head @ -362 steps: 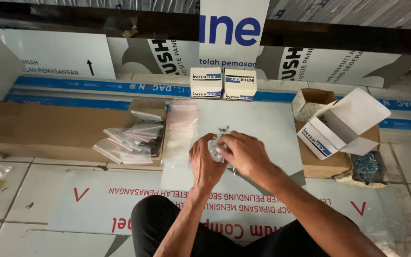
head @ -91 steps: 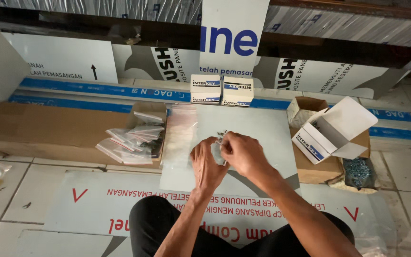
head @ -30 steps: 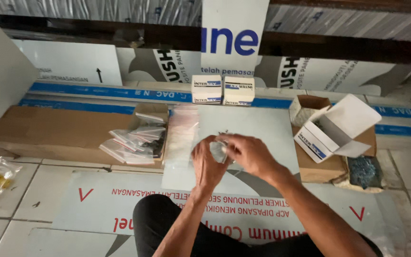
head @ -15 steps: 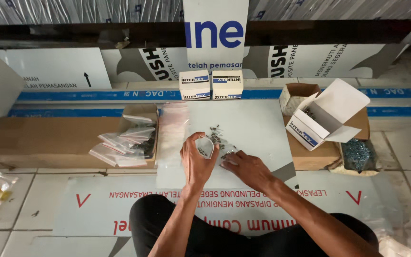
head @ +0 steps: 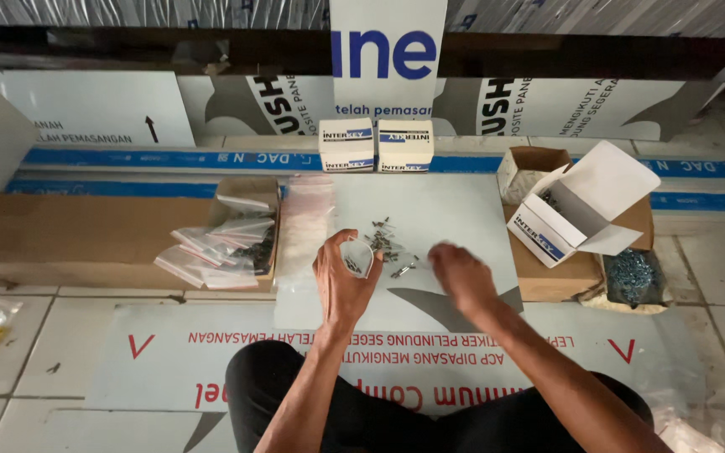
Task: The person sits on the floor and sorts metal screws from a pile into small plastic bags. They pick up screws with their right hand and place them into bags held in their left hand, repeating this process throughout the clip.
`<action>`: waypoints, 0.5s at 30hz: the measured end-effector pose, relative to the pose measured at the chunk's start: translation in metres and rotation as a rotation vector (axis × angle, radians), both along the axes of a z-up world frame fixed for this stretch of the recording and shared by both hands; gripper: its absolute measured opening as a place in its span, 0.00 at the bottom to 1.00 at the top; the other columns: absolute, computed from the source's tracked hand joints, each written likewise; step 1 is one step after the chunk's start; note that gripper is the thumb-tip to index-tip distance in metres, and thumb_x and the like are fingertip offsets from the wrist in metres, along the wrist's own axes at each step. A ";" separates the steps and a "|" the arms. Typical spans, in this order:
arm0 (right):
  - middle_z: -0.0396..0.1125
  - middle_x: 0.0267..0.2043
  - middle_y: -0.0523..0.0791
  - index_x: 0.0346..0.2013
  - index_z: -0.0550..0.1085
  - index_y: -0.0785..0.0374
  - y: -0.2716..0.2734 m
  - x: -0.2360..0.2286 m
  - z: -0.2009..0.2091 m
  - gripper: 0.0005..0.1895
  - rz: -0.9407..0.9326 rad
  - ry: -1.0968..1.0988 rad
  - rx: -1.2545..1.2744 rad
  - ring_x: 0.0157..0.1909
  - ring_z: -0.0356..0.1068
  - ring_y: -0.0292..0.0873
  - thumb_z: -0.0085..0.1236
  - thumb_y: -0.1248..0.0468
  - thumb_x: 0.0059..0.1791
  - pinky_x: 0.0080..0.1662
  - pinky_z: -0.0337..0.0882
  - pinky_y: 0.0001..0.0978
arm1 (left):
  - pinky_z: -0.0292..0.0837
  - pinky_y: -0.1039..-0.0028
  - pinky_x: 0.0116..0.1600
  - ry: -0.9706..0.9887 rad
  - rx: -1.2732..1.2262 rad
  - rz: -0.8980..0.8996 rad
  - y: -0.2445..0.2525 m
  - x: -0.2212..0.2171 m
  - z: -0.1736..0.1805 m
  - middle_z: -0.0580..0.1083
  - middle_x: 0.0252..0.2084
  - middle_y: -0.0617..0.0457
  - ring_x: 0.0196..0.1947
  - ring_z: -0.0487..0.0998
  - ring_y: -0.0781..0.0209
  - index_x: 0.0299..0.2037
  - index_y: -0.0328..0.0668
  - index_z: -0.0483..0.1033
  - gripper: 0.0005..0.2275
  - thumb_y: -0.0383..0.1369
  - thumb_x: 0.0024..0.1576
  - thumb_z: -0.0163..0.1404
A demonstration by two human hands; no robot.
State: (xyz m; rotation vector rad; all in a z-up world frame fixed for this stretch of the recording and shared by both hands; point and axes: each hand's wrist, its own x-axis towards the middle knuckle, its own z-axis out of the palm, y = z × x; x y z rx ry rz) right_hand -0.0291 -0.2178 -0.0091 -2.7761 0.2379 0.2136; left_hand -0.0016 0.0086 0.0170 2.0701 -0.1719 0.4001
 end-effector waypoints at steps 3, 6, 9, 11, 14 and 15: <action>0.72 0.38 0.43 0.61 0.65 0.53 0.004 -0.002 0.030 0.18 0.040 -0.153 0.125 0.47 0.74 0.49 0.45 0.56 0.57 0.51 0.74 0.48 | 0.64 0.55 0.63 0.012 0.005 -0.005 0.001 0.000 -0.002 0.76 0.50 0.60 0.57 0.75 0.55 0.50 0.54 0.68 0.23 0.40 0.46 0.64; 0.72 0.40 0.48 0.57 0.69 0.57 0.013 0.012 0.023 0.15 0.084 -0.136 0.094 0.48 0.73 0.51 0.48 0.61 0.55 0.49 0.75 0.52 | 0.64 0.55 0.63 0.001 0.010 -0.013 0.002 0.000 -0.004 0.76 0.49 0.60 0.57 0.75 0.55 0.50 0.54 0.69 0.23 0.40 0.45 0.64; 0.71 0.43 0.44 0.52 0.73 0.57 0.018 0.021 0.011 0.12 0.144 -0.017 -0.157 0.49 0.73 0.45 0.49 0.60 0.55 0.48 0.76 0.45 | 0.64 0.55 0.63 -0.019 0.013 -0.010 -0.001 0.000 0.001 0.76 0.49 0.60 0.56 0.75 0.56 0.50 0.54 0.69 0.23 0.40 0.45 0.63; 0.70 0.42 0.44 0.48 0.73 0.57 0.017 0.025 0.006 0.11 0.142 0.003 -0.187 0.48 0.73 0.46 0.48 0.60 0.54 0.46 0.77 0.46 | 0.64 0.55 0.63 -0.022 0.004 -0.019 -0.002 0.000 -0.002 0.76 0.49 0.60 0.56 0.75 0.56 0.50 0.54 0.69 0.23 0.40 0.46 0.63; 0.68 0.39 0.44 0.43 0.73 0.56 0.018 0.029 0.007 0.08 0.129 0.057 -0.218 0.45 0.72 0.46 0.46 0.60 0.53 0.43 0.76 0.46 | 0.63 0.55 0.64 -0.026 0.002 -0.026 -0.004 0.001 -0.004 0.76 0.49 0.59 0.56 0.75 0.56 0.51 0.54 0.69 0.24 0.40 0.45 0.64; 0.67 0.38 0.43 0.40 0.73 0.56 0.019 0.030 0.008 0.07 0.118 0.089 -0.219 0.43 0.71 0.46 0.47 0.60 0.52 0.42 0.75 0.47 | 0.63 0.55 0.64 -0.030 0.010 -0.022 -0.005 0.001 -0.004 0.76 0.49 0.59 0.56 0.76 0.56 0.51 0.54 0.69 0.25 0.40 0.44 0.64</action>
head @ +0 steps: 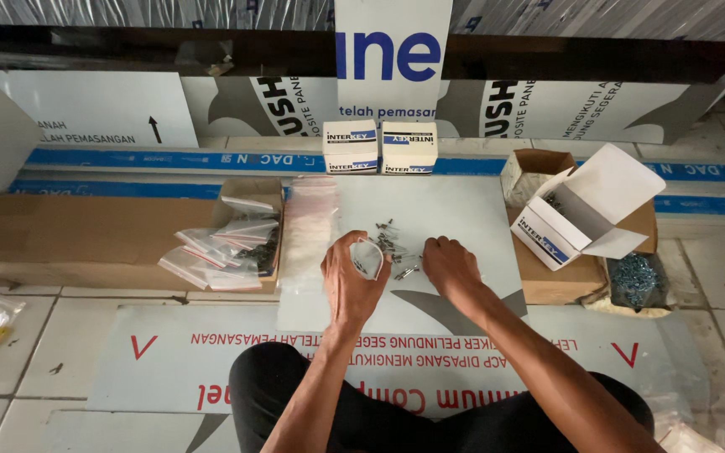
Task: The person sits on the floor and sorts metal screws from a pile into small plastic bags. They pick up screws with their right hand and place them into bags held in their left hand, repeating this process throughout the clip.
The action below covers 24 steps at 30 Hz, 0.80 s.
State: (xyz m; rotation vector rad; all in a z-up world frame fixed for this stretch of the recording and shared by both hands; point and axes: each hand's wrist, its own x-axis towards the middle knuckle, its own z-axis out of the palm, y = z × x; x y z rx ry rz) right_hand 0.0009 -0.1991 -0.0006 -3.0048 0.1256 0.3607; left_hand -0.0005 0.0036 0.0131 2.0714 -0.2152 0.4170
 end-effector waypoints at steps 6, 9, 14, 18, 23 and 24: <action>0.75 0.43 0.52 0.47 0.76 0.53 -0.002 0.003 0.048 0.12 -0.203 -0.156 0.546 0.50 0.73 0.61 0.52 0.55 0.52 0.52 0.72 0.56 | 0.64 0.54 0.62 -0.051 0.013 -0.002 0.000 0.002 -0.003 0.76 0.49 0.56 0.54 0.76 0.54 0.52 0.52 0.70 0.25 0.40 0.44 0.64; 0.73 0.35 0.49 0.43 0.74 0.60 0.016 -0.008 0.088 0.09 -0.183 -0.297 0.825 0.43 0.75 0.48 0.54 0.59 0.53 0.43 0.77 0.40 | 0.64 0.53 0.63 -0.043 0.021 0.002 -0.003 0.004 -0.010 0.76 0.49 0.57 0.55 0.76 0.53 0.52 0.51 0.71 0.26 0.40 0.43 0.65; 0.74 0.36 0.47 0.43 0.76 0.55 0.061 -0.020 0.118 0.10 0.019 -0.271 0.581 0.43 0.76 0.50 0.57 0.57 0.49 0.47 0.76 0.48 | 0.62 0.53 0.64 -0.049 0.061 0.003 -0.008 0.001 -0.010 0.75 0.51 0.56 0.56 0.74 0.53 0.54 0.50 0.69 0.29 0.38 0.41 0.65; 0.72 0.41 0.41 0.44 0.75 0.52 0.082 -0.007 0.107 0.09 0.176 -0.150 0.172 0.49 0.74 0.45 0.51 0.55 0.53 0.50 0.75 0.42 | 0.61 0.55 0.65 -0.022 0.108 0.010 -0.009 0.004 -0.024 0.74 0.52 0.57 0.57 0.73 0.55 0.56 0.49 0.68 0.30 0.34 0.40 0.63; 0.69 0.42 0.42 0.46 0.75 0.51 0.067 -0.004 0.095 0.10 0.229 -0.416 0.148 0.50 0.72 0.45 0.50 0.55 0.54 0.49 0.75 0.42 | 0.62 0.54 0.65 0.004 0.083 0.015 -0.002 0.006 -0.015 0.75 0.51 0.57 0.56 0.75 0.55 0.55 0.49 0.70 0.28 0.38 0.42 0.63; 0.70 0.38 0.38 0.42 0.76 0.49 0.056 -0.001 0.081 0.07 0.269 -0.678 0.127 0.46 0.73 0.41 0.51 0.55 0.54 0.45 0.75 0.36 | 0.62 0.55 0.65 0.012 0.066 0.018 0.001 0.004 -0.008 0.75 0.51 0.58 0.56 0.75 0.56 0.55 0.50 0.70 0.27 0.40 0.43 0.62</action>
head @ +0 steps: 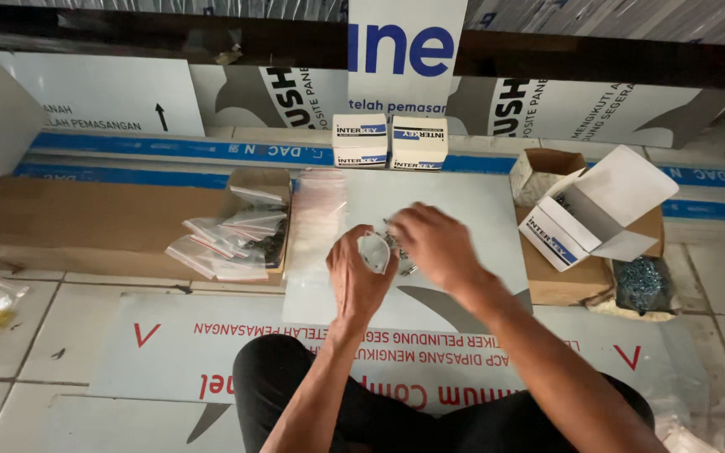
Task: The person sits on the floor and sorts metal screws from a pile into small plastic bags. They pick up screws with their right hand and place them into bags held in their left hand, repeating this process throughout the clip.
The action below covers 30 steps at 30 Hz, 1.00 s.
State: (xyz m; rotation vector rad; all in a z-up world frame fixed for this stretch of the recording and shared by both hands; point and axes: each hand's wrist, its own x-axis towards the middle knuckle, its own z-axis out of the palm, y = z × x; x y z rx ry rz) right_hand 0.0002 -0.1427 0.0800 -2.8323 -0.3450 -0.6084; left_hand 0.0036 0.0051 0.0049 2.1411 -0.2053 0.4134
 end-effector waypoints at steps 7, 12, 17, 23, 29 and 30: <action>0.68 0.49 0.41 0.53 0.72 0.49 -0.063 -0.026 -0.069 0.15 -0.086 0.570 -0.158 0.55 0.67 0.46 0.51 0.56 0.52 0.48 0.76 0.56 | 0.62 0.56 0.66 0.050 -0.051 0.016 0.004 0.000 -0.002 0.74 0.50 0.59 0.58 0.74 0.56 0.54 0.55 0.69 0.27 0.43 0.44 0.63; 0.64 0.44 0.42 0.49 0.71 0.56 -0.065 -0.034 -0.107 0.11 0.039 0.437 -0.412 0.51 0.67 0.44 0.51 0.63 0.52 0.42 0.77 0.42 | 0.63 0.55 0.65 0.041 -0.041 0.005 0.006 -0.001 0.004 0.74 0.51 0.59 0.58 0.74 0.57 0.53 0.56 0.68 0.25 0.44 0.47 0.63; 0.62 0.41 0.43 0.45 0.70 0.57 -0.057 -0.032 -0.079 0.08 0.135 0.498 -0.143 0.48 0.64 0.45 0.44 0.61 0.54 0.41 0.73 0.41 | 0.62 0.56 0.65 0.041 -0.048 0.008 0.009 0.000 0.005 0.75 0.51 0.59 0.58 0.74 0.55 0.52 0.55 0.67 0.25 0.42 0.45 0.64; 0.65 0.39 0.46 0.41 0.71 0.61 -0.041 -0.035 -0.074 0.04 0.305 0.132 -0.344 0.46 0.65 0.45 0.50 0.66 0.53 0.39 0.69 0.31 | 0.62 0.56 0.65 0.059 -0.052 0.001 0.009 -0.003 0.008 0.75 0.51 0.58 0.58 0.74 0.55 0.52 0.54 0.68 0.25 0.41 0.46 0.64; 0.67 0.41 0.48 0.43 0.72 0.62 -0.036 -0.020 -0.081 0.07 0.245 0.340 -0.476 0.47 0.65 0.47 0.51 0.66 0.51 0.38 0.71 0.35 | 0.66 0.52 0.64 0.183 -0.226 -0.127 0.016 -0.001 0.027 0.76 0.52 0.49 0.58 0.75 0.48 0.55 0.47 0.68 0.24 0.41 0.50 0.62; 0.66 0.41 0.48 0.44 0.71 0.62 -0.036 -0.017 -0.083 0.08 0.222 0.427 -0.452 0.48 0.65 0.49 0.49 0.65 0.51 0.38 0.72 0.39 | 0.67 0.50 0.65 0.249 -0.339 -0.197 0.016 0.000 0.032 0.76 0.52 0.43 0.58 0.76 0.45 0.56 0.43 0.68 0.23 0.41 0.53 0.61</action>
